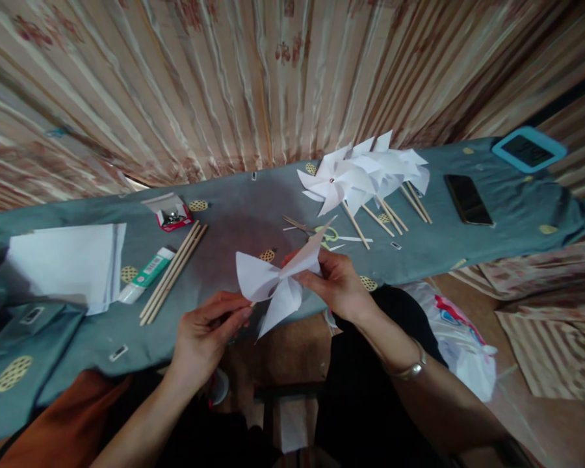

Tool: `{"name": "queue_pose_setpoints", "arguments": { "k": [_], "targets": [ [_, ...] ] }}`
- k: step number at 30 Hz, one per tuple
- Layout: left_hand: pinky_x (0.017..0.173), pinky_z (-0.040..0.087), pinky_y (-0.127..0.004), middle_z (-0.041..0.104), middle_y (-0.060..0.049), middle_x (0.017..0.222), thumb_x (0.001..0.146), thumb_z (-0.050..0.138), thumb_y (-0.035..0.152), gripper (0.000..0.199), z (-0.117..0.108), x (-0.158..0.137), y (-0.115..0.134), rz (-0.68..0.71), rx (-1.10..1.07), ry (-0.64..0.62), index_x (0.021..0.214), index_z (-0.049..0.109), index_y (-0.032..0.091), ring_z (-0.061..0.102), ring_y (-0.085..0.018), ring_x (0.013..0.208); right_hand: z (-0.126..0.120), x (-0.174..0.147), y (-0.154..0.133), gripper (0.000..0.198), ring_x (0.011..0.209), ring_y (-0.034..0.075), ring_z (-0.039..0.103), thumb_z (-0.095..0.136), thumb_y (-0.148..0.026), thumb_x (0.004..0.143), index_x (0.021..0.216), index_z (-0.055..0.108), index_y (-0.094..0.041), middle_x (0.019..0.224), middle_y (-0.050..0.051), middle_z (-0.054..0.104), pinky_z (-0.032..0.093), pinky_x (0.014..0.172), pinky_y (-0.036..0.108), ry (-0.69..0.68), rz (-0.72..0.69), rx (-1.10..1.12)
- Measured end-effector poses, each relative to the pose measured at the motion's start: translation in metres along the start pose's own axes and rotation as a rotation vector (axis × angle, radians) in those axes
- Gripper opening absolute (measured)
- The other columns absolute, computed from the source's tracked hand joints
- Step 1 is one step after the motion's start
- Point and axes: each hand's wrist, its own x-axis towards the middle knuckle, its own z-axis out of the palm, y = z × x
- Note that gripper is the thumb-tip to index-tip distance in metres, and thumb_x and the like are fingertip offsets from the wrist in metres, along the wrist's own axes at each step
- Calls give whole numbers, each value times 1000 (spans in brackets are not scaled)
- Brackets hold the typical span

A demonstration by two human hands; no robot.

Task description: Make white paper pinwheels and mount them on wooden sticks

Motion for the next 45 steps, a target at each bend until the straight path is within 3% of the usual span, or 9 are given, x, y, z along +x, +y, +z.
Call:
{"name": "queue_pose_setpoints", "arguments": {
  "k": [5,13,19,26,31,45],
  "targets": [
    [45,43,-21,65,-3,66,63,81,31,16,1,-3,-9,-60,-74,-41,72,80,18,54,-11,52,0,5,6,26,74,16,66,70,-40,80,94,72,-18,87,3,74,54,66,27,-84,28,9],
    [46,47,-22,68,-2,57,52,88,39,38,6,-15,-26,-316,-249,-77,79,78,14,57,-12,50,1,15,19,25,80,17,65,68,-34,77,95,71,-16,89,4,74,52,76,31,-227,120,-55],
    [54,53,-28,71,-4,60,53,88,49,42,6,-35,-34,-381,-340,-194,74,78,15,63,-15,52,10,30,7,23,68,13,59,67,-28,75,93,70,-14,82,1,69,46,67,26,-446,231,-201],
    [54,52,-25,70,-3,61,49,92,46,44,10,-55,-42,-418,-464,-79,73,78,13,62,-12,50,31,54,-6,11,65,11,53,67,-23,72,77,66,-13,68,-4,60,39,59,21,-648,216,-536],
    [54,52,-22,71,-3,60,42,94,45,47,15,-61,-46,-448,-559,6,73,78,13,62,-10,49,43,66,-10,9,61,10,52,69,-22,70,73,65,-14,65,-4,59,36,55,20,-712,207,-679],
    [56,54,-20,73,-7,64,44,95,35,44,25,-61,-60,-527,-723,-8,75,78,8,64,-10,52,60,82,-20,18,64,13,54,71,-25,71,83,75,-12,70,-1,66,30,57,23,-877,102,-1137]
  ]
}}
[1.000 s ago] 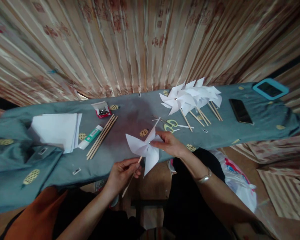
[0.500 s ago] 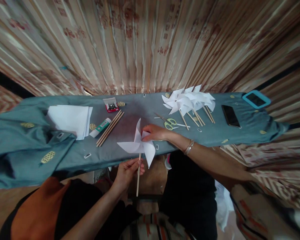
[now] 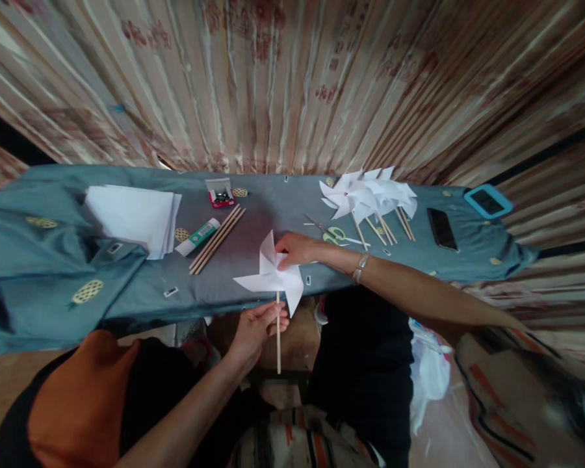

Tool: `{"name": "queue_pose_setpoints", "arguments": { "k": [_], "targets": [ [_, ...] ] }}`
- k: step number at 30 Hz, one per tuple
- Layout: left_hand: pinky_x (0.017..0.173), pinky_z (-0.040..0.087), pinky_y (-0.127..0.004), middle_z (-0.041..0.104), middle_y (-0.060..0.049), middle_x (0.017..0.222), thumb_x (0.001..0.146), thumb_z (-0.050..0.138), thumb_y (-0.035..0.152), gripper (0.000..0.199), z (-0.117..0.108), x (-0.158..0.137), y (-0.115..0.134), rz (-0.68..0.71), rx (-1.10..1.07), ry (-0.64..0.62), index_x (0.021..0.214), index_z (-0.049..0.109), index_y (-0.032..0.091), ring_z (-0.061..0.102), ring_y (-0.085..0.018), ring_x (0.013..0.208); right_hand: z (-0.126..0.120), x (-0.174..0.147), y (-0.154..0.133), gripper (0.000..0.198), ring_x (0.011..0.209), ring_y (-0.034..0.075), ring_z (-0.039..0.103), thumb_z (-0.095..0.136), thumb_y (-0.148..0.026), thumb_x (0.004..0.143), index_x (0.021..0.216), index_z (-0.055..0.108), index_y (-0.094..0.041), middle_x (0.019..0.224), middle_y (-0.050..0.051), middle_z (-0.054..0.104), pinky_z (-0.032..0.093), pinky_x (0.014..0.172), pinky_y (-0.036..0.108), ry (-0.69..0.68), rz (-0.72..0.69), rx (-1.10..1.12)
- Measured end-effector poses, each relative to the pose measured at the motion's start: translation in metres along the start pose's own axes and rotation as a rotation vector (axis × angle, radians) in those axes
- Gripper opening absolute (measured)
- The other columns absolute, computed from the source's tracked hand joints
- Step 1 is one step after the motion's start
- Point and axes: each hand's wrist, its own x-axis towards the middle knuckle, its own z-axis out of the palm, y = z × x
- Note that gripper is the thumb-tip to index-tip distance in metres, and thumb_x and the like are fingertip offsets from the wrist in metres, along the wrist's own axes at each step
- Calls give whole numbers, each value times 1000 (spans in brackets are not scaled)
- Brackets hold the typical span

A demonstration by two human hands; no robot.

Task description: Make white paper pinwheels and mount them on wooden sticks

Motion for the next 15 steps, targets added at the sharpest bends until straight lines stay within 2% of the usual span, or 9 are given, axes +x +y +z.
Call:
{"name": "queue_pose_setpoints", "arguments": {
  "k": [8,15],
  "targets": [
    [56,56,-21,72,-6,63,45,95,29,37,1,2,-2,-41,-33,5,72,78,10,66,-12,53,-6,6,-7,21,61,12,50,74,-23,71,88,78,-11,69,1,66,28,55,25,-54,-29,-140],
    [57,56,-22,69,-2,59,43,95,32,38,0,6,-5,-59,-37,-2,67,76,10,65,-13,52,-7,11,0,22,62,11,52,72,-23,72,91,78,-13,71,-1,68,32,56,23,-125,-27,-73]
  ]
}}
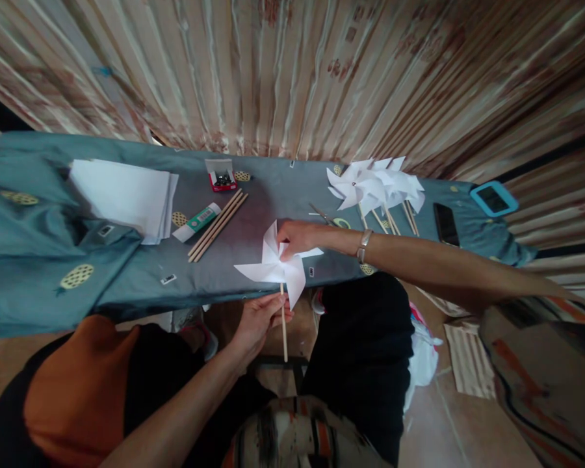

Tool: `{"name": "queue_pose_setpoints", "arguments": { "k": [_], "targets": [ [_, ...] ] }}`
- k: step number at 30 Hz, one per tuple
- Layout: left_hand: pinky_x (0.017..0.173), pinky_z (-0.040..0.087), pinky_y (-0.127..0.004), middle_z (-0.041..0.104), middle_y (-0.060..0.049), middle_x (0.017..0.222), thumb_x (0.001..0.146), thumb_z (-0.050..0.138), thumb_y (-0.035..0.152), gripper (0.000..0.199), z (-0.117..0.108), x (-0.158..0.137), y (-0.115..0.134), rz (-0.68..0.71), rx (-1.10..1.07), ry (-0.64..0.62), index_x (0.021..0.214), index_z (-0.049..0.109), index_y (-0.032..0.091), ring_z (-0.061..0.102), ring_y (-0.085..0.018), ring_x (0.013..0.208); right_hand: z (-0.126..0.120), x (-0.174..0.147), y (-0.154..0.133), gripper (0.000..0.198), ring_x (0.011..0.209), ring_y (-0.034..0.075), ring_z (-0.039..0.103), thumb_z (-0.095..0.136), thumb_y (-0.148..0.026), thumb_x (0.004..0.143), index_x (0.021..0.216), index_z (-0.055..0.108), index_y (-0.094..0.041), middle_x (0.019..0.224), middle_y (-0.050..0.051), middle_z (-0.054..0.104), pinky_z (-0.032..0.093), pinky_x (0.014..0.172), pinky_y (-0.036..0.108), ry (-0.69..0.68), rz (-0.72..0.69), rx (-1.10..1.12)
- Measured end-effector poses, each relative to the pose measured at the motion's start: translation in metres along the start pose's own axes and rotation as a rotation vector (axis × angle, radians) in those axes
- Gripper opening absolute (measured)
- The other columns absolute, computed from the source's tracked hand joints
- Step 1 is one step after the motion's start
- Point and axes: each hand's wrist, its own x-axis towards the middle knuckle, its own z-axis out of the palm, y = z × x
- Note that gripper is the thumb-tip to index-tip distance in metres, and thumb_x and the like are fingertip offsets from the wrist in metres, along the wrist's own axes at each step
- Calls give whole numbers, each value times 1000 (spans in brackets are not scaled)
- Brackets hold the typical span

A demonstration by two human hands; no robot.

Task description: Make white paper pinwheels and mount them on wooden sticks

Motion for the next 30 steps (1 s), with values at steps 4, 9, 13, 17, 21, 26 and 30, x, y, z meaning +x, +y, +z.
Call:
{"name": "queue_pose_setpoints", "arguments": {
  "k": [4,9,13,17,21,26,30],
  "targets": [
    [57,56,-23,68,-2,58,41,95,37,42,0,1,-1,-17,3,-15,67,76,10,66,-13,52,-1,3,1,21,59,9,49,73,-20,71,90,78,-12,67,-3,65,33,56,23,-14,3,39],
    [58,57,-24,71,-4,62,39,95,39,43,1,1,-2,-31,-6,-26,66,76,10,65,-13,53,-2,4,-1,21,58,10,47,74,-22,71,89,78,-12,64,-3,63,32,55,24,-34,14,-5],
    [55,56,-24,72,-6,62,37,95,41,48,1,2,-1,-49,-13,-30,70,78,10,65,-14,52,-3,5,-3,22,59,10,47,73,-24,72,90,78,-13,66,-3,63,31,55,23,-44,31,-44],
    [55,56,-23,71,-4,61,38,95,45,51,1,3,0,-44,-13,-35,71,78,11,64,-12,51,-5,3,-7,23,59,10,47,73,-26,73,92,78,-13,67,-2,63,31,55,23,-54,70,-37],
    [54,55,-23,69,-2,59,37,94,48,52,0,4,-1,-44,-11,-50,70,78,12,62,-12,49,-7,2,-9,25,61,10,48,73,-25,73,93,78,-12,68,-2,62,32,55,23,-69,74,-28],
    [57,56,-25,68,-2,58,43,93,50,48,-3,4,-2,-25,5,-84,68,77,12,62,-12,51,-6,2,-10,22,63,11,50,71,-26,73,91,78,-15,68,-2,63,33,57,22,-65,86,-30],
    [57,56,-24,71,-5,62,43,95,43,46,-3,2,-2,-44,-12,-62,71,77,10,65,-14,54,-3,-1,-9,24,64,12,52,70,-26,73,92,78,-14,69,-1,65,33,59,24,-27,74,-24]
  ]
}}
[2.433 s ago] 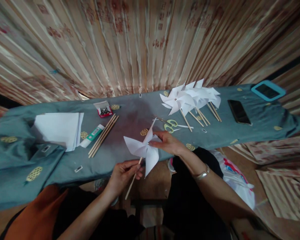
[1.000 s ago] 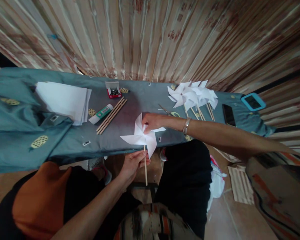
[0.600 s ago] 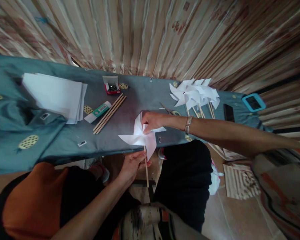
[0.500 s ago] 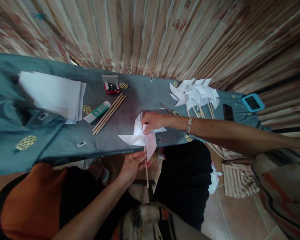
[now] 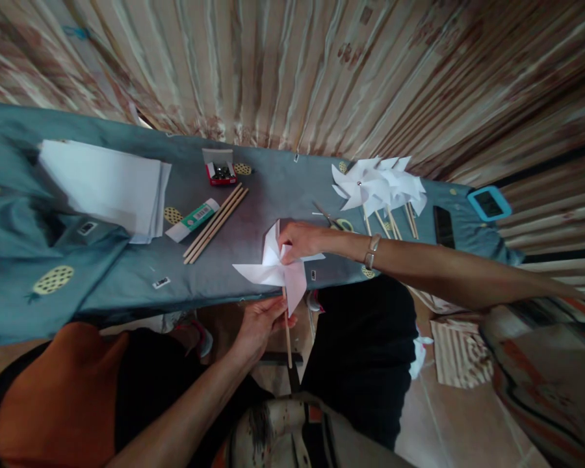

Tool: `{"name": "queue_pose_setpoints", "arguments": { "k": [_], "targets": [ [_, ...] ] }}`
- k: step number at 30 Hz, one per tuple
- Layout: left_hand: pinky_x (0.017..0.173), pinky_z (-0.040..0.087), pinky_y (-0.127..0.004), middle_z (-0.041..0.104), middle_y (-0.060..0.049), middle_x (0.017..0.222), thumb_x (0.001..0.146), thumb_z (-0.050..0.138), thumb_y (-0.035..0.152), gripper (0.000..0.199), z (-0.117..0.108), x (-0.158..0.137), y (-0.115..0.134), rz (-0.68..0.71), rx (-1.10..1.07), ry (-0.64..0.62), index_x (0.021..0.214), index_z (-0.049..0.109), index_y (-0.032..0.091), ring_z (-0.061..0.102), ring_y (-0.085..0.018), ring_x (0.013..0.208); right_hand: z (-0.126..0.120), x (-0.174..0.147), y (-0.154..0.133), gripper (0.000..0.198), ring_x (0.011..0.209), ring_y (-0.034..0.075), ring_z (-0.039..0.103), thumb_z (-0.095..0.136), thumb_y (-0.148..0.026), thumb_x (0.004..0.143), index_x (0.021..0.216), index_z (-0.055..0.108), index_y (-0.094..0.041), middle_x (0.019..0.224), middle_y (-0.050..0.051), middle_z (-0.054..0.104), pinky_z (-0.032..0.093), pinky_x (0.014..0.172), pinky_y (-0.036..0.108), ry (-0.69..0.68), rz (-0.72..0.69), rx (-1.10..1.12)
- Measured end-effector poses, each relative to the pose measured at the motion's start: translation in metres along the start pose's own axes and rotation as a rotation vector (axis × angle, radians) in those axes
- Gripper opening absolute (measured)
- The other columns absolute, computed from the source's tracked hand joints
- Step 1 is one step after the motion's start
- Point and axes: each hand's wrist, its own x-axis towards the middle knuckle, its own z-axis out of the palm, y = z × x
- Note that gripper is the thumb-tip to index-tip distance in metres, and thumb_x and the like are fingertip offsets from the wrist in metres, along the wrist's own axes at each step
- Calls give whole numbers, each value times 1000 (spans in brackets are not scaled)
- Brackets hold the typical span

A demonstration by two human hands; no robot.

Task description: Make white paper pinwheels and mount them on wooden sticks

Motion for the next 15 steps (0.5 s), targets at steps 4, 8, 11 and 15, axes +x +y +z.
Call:
{"name": "queue_pose_setpoints", "arguments": {
  "k": [4,8,11,15],
  "targets": [
    [61,58,-23,73,-6,67,51,94,30,33,3,-3,2,-7,-25,34,71,77,10,67,-13,58,3,-2,5,21,62,11,49,70,-27,74,88,76,-13,65,-3,59,31,57,24,34,-53,46],
    [61,58,-21,73,-6,67,61,89,23,22,7,-6,6,9,-16,44,73,76,10,67,-13,59,6,-5,12,21,57,9,41,72,-33,73,70,68,-13,58,-6,49,26,53,24,65,-60,139],
    [60,57,-20,73,-7,67,67,85,17,15,13,-8,11,12,-10,56,77,77,9,67,-12,58,9,-11,17,26,57,8,41,71,-38,74,69,63,-13,60,-6,49,27,54,22,97,-50,324],
    [59,57,-20,73,-7,67,73,80,11,8,22,-9,18,16,-5,57,79,76,8,67,-12,56,11,-19,26,37,57,7,39,64,-50,79,71,63,-14,60,-7,46,27,55,22,176,-38,496]
  ]
}}
